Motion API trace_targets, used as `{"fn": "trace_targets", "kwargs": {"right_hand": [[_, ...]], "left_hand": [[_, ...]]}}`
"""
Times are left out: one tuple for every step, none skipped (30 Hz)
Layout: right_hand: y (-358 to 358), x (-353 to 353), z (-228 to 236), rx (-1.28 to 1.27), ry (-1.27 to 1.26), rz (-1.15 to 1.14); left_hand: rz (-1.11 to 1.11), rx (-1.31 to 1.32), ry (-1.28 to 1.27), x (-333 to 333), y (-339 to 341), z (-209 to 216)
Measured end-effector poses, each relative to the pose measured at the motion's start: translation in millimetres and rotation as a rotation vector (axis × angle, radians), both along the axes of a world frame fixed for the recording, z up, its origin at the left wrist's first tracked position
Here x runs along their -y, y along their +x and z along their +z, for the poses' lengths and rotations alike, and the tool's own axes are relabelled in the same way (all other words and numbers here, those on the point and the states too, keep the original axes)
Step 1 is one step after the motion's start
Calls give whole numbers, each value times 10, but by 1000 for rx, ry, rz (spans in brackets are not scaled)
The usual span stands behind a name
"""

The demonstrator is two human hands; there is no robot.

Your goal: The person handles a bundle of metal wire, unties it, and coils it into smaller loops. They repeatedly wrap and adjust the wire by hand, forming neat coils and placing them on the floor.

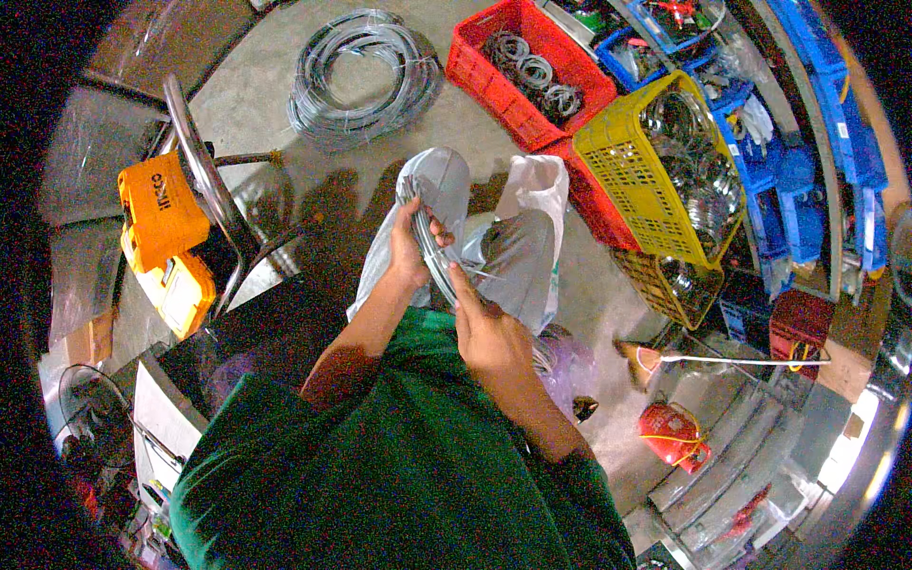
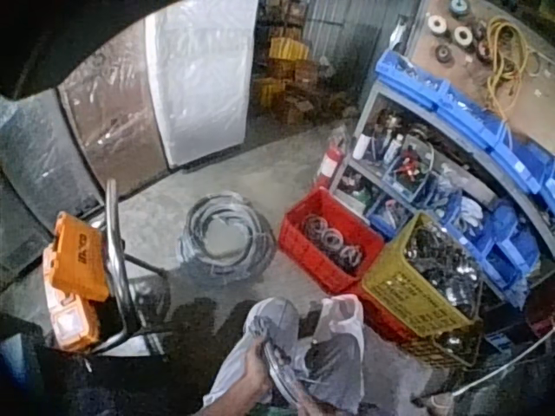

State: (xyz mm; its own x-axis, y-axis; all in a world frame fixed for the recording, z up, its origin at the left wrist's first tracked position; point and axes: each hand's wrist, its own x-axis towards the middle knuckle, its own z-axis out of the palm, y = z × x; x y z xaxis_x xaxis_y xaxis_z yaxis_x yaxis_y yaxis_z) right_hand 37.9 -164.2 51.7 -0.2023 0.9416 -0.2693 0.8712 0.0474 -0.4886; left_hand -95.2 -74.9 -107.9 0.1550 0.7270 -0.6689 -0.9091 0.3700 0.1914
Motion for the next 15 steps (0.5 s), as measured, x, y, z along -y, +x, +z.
{"fn": "trace_targets", "kwargs": {"right_hand": [[-27,-46,-59,10,-12,18],[-46,-75,-115,25,-24,39],[-55,-85,-162,16,-12,37],[-65,-85,-203,11,0,37],[-72,-78,-234,6,11,34],[-80,-69,-255,-6,9,27],[-92,-60,-267,-18,7,19],[-105,-55,-267,-24,3,2],[-118,-50,-257,9,-3,20],[-129,-51,-240,49,-13,30],[-141,-56,-218,87,-23,40],[-149,-62,-192,147,-48,67],[-150,-76,-168,207,-69,90],[-140,-84,-149,248,-69,116],[-125,-87,-138,257,-89,123]], "left_hand": [[3,6,7,-8,-7,-2],[5,16,-2,-12,-12,-4],[10,25,-11,-19,-19,-8],[17,26,-31,-21,-24,-12],[15,16,-43,-27,-26,-17],[16,14,-19,-30,-26,-22],[15,-1,-20,-32,-24,-26],[15,-16,-20,-34,-20,-31],[22,-39,-23,-32,-15,-34],[26,-44,-23,-28,-10,-37],[28,-51,-23,-27,-8,-40],[25,-60,-27,-22,-7,-39],[26,-56,-42,-28,-9,-41],[28,-36,-37,-28,-11,-43],[29,-17,-35,-35,-13,-48]]}}
